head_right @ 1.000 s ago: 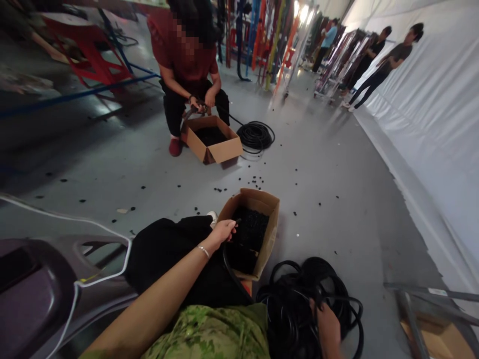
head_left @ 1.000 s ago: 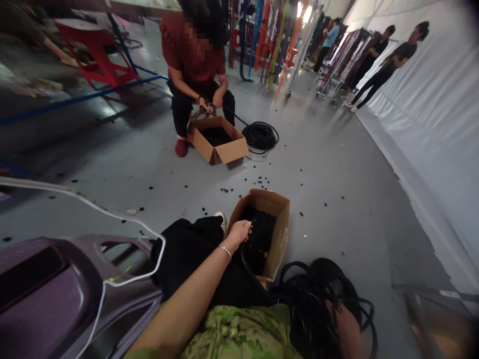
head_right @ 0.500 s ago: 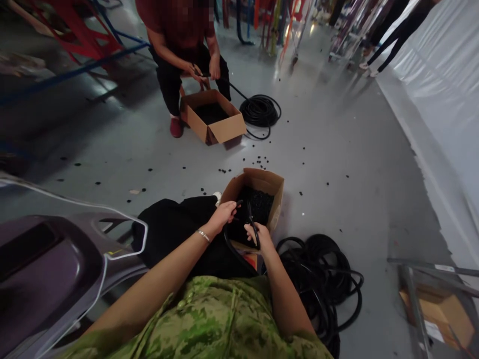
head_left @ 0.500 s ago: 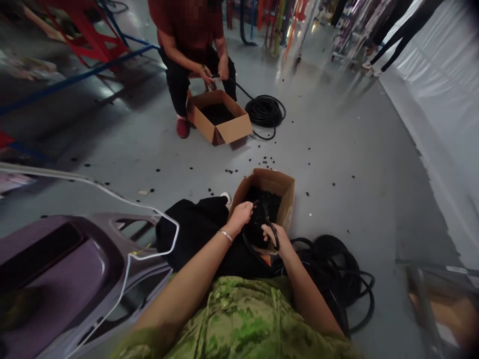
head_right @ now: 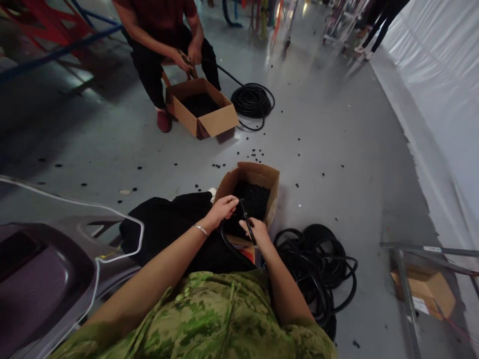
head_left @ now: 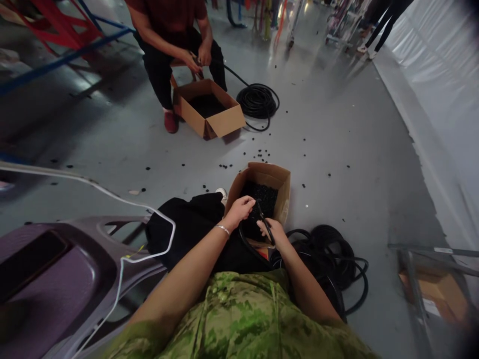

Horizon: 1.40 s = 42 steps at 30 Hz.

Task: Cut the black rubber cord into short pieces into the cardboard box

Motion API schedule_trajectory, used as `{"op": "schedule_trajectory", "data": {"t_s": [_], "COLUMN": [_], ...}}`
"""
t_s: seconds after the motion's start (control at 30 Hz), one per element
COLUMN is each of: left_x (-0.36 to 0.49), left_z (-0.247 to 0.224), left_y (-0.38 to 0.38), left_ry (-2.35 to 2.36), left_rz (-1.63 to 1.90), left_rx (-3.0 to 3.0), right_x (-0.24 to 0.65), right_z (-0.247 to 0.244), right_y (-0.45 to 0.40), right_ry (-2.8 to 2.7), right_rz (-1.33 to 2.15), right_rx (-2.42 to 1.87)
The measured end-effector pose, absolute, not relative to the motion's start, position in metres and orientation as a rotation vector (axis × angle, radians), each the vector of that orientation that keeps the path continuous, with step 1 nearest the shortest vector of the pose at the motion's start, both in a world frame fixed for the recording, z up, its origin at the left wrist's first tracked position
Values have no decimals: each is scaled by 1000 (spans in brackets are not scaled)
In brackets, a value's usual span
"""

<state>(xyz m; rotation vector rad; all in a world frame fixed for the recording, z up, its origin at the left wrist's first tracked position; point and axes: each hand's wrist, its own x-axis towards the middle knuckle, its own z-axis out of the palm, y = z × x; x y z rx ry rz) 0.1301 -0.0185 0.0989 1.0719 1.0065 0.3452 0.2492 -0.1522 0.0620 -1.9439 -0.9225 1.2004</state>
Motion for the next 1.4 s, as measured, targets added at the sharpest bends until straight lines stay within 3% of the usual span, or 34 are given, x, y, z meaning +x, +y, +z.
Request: {"op": "schedule_trajectory", "data": {"t_s": [1.4], "left_x": [128], "left_z": [85], "left_y": [-13], "left_ry": [1084], "left_rz": [263], "left_rx": [1060], "right_x": [212], "right_z": [54], "right_y": [-151], "right_ry": [-817], "right_rz": [1043], "right_rx": [-2052]}}
